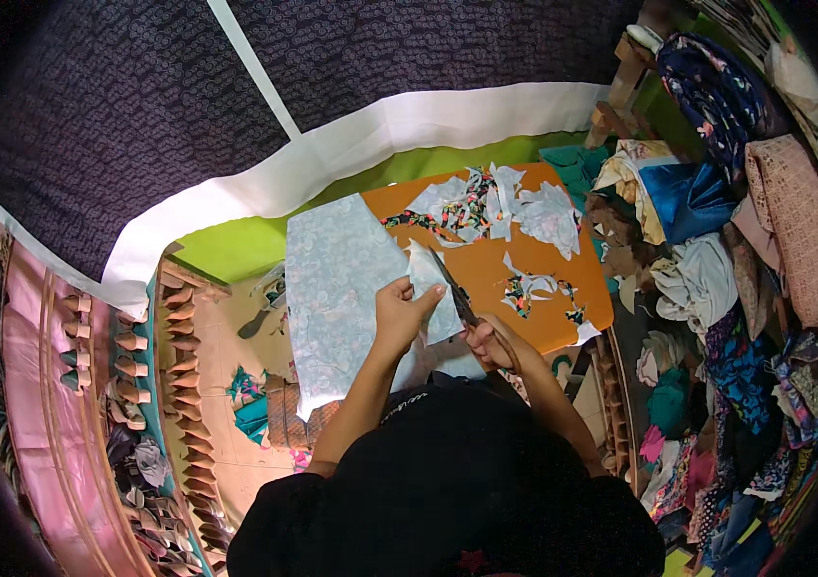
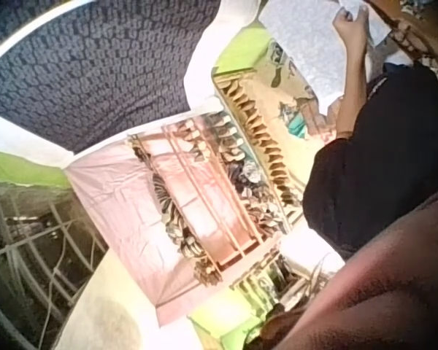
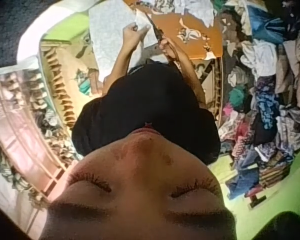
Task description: Cutting out shoe upper components from light blue patterned fabric using scissors.
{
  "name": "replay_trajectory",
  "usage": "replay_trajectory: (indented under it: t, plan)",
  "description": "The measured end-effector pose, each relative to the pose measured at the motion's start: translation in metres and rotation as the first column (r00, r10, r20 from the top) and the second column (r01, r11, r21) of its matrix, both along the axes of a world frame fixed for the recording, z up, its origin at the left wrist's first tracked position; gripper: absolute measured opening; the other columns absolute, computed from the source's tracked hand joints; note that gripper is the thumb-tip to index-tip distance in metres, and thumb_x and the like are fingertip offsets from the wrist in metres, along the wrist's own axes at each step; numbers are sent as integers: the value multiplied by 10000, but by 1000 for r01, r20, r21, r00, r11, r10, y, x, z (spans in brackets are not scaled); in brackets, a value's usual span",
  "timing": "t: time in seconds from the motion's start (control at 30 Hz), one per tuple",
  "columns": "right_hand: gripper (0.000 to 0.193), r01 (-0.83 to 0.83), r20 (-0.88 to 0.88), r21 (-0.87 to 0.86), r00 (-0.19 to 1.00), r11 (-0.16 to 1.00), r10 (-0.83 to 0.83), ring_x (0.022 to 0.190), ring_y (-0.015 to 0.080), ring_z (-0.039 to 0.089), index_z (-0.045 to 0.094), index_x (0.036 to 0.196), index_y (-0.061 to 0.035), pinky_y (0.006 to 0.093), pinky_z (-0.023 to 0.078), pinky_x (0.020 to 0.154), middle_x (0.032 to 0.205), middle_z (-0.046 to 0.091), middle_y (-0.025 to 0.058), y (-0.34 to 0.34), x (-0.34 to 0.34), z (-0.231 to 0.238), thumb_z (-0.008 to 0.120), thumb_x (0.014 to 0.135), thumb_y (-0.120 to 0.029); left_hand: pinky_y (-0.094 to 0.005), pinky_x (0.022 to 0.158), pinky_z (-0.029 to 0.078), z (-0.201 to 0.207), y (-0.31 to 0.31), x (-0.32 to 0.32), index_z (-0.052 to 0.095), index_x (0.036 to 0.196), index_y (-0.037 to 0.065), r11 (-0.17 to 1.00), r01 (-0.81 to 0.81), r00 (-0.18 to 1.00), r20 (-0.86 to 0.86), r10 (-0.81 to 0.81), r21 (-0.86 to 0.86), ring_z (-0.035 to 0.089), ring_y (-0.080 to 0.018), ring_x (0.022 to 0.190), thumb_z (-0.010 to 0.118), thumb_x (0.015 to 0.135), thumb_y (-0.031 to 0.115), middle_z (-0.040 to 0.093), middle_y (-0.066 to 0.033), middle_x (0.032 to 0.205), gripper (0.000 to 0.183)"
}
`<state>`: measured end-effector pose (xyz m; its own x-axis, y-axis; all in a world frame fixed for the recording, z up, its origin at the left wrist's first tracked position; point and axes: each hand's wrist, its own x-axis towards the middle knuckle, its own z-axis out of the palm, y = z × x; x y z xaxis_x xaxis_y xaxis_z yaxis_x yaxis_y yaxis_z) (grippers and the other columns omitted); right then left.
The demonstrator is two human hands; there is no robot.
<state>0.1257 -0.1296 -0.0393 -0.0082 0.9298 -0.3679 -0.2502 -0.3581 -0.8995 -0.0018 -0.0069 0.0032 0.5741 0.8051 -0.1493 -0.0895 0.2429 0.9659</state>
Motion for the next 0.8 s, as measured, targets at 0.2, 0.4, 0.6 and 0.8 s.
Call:
replay_trajectory:
  t: [0.2,0.4,0.6,0.8]
  plan:
    - [289,156,-104,-121,980,980,-169,473,33,293,437,829,-49,180,271,427,589,329,-58,-2,-6,3,462,802,-336,-175,478,365,1,0,2,584,805,-27,998,-18,1000,-19,19,68,462,-28,541,636,706,54,570,-12,664,138]
    - [332,150,-42,136,988,979,-145,520,52,378,458,976,-39,190,337,459,653,437,-16,-8,0,-14,493,791,-312,-173,488,364,-7,10,-2,565,753,-4,988,-131,991,-8,132,83,471,-32,571,637,710,61,572,-23,688,106]
    - [258,249,-219,127,951,960,-217,579,110,451,493,846,-27,241,384,512,636,473,37,-10,-6,-3,478,816,-283,-173,446,298,1,11,0,520,724,24,950,-232,972,0,237,207,395,-19,525,621,735,97,496,24,609,125]
    - [246,-84,658,462,700,883,-278,601,192,479,471,814,1,302,408,572,653,487,95,-15,3,-15,480,821,-245,-177,406,237,-20,25,-8,422,747,58,954,-286,957,68,280,88,305,-3,481,551,799,121,414,48,570,153]
